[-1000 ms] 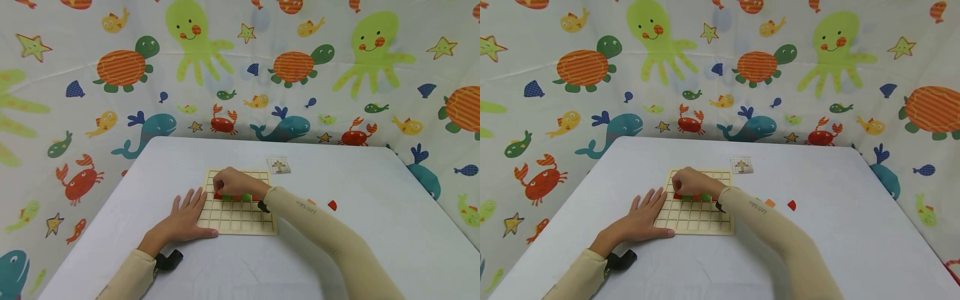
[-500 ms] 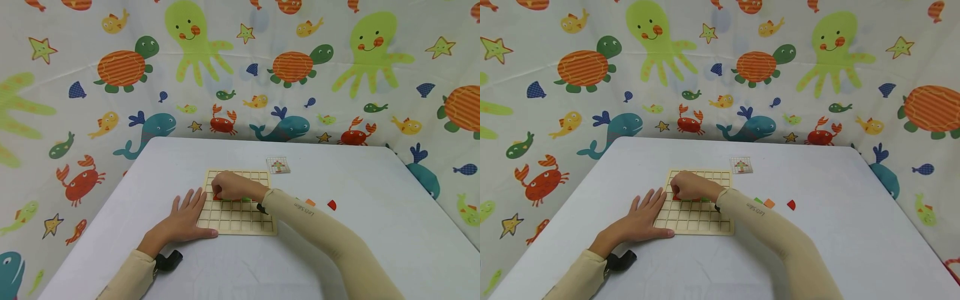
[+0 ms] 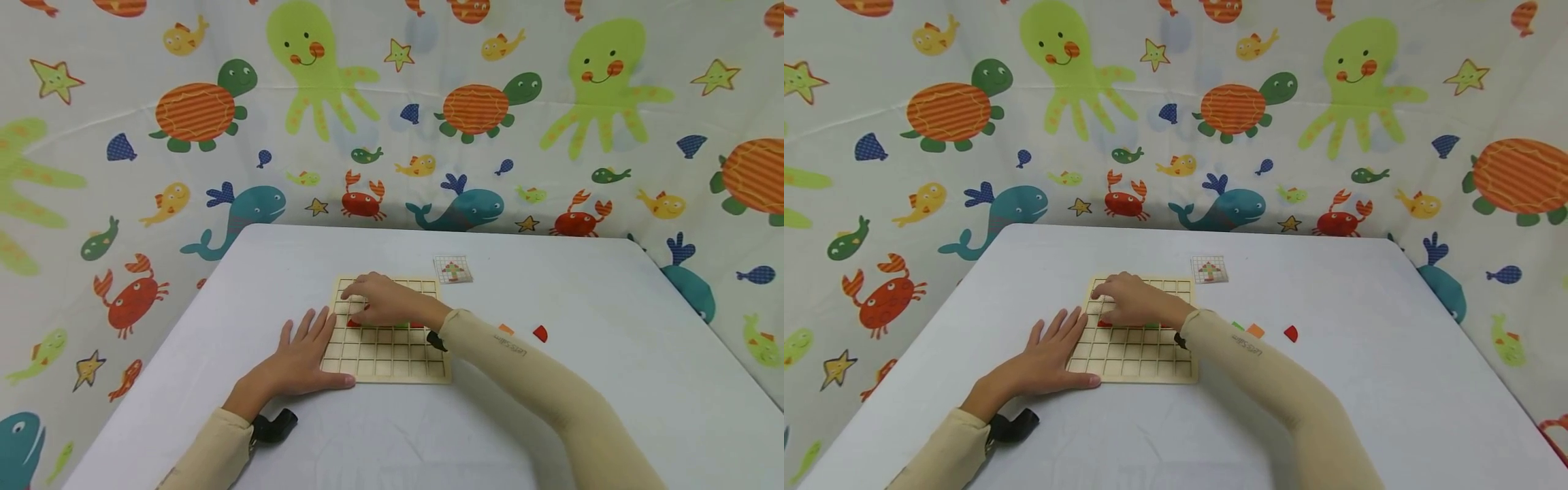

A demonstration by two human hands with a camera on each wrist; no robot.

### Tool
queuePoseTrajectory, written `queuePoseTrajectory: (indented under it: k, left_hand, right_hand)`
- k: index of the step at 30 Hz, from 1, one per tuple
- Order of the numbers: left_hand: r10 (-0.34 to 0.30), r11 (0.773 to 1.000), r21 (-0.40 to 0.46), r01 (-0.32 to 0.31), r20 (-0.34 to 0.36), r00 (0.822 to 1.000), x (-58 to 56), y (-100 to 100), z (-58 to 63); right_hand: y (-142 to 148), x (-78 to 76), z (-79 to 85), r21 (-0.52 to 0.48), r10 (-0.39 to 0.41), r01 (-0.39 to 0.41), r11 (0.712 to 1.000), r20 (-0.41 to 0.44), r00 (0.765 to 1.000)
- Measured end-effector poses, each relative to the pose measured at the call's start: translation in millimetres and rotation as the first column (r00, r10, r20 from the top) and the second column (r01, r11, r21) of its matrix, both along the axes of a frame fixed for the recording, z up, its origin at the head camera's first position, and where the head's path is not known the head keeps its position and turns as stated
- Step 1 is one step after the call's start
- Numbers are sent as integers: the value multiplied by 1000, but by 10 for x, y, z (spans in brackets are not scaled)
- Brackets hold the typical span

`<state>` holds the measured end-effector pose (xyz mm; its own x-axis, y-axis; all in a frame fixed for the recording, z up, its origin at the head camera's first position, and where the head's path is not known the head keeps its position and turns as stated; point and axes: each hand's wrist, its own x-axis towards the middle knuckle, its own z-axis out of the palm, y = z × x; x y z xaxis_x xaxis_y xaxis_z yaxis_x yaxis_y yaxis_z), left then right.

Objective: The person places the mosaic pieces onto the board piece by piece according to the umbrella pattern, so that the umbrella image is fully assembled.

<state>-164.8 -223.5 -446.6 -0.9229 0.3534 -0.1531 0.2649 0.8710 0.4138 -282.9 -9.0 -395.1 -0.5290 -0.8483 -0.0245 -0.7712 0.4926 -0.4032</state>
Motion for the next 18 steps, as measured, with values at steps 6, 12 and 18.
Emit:
queuePoseTrajectory:
  k: [6,12,18]
  left_hand:
    - [5,1000,5,-5,6,1000,-4,11,6]
    - [16,1000,-9,-16,6,1000,4,19,9]
    - [23,1000,0,-23,0,1000,2,21,7]
  right_hand:
    - [300,35,86,-68,-42,53,996,164,986]
    - [661,110,143,-99,-86,112,989,240,967]
    - [1068,152,174,-108,-194,228,968,262,946]
